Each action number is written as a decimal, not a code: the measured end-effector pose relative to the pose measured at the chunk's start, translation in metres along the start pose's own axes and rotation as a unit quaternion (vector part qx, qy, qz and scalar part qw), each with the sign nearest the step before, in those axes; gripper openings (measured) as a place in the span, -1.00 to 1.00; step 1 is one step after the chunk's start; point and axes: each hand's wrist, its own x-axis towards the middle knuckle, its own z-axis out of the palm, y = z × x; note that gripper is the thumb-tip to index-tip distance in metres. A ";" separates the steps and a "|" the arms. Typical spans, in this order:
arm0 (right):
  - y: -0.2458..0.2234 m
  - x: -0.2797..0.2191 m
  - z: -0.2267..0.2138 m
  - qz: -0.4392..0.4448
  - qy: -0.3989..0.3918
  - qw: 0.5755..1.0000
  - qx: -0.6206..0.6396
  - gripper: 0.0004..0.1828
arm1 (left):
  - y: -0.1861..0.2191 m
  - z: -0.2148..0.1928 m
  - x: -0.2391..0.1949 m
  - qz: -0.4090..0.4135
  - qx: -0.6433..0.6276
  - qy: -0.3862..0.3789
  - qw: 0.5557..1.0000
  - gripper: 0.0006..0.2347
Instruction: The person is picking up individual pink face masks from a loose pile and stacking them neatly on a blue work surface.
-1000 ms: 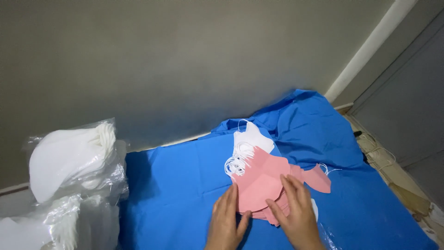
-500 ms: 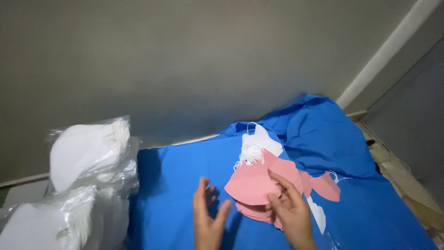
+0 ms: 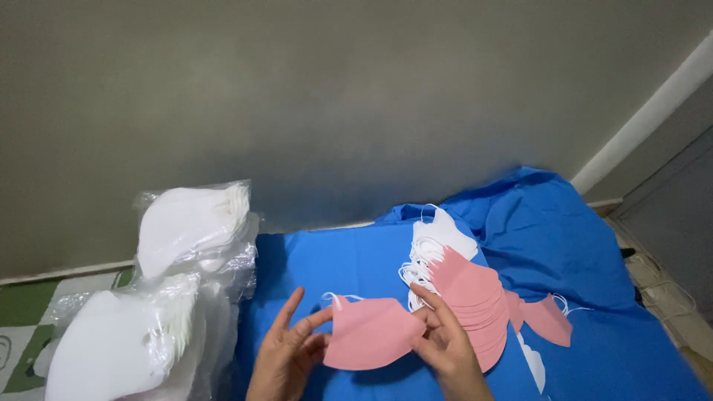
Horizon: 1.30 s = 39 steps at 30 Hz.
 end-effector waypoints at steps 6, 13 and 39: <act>-0.005 0.012 0.010 0.049 -0.113 0.991 0.058 -0.02 | -0.015 0.012 0.008 -0.083 0.053 0.010 0.995 -0.15; 0.049 0.022 0.033 0.108 -0.025 0.985 0.132 0.26 | -0.049 0.010 0.026 0.149 -0.060 0.097 0.982 -0.21; 0.058 0.049 0.019 -0.310 0.022 0.691 -0.652 -0.56 | -0.048 -0.072 0.120 0.391 0.540 0.164 0.727 -0.72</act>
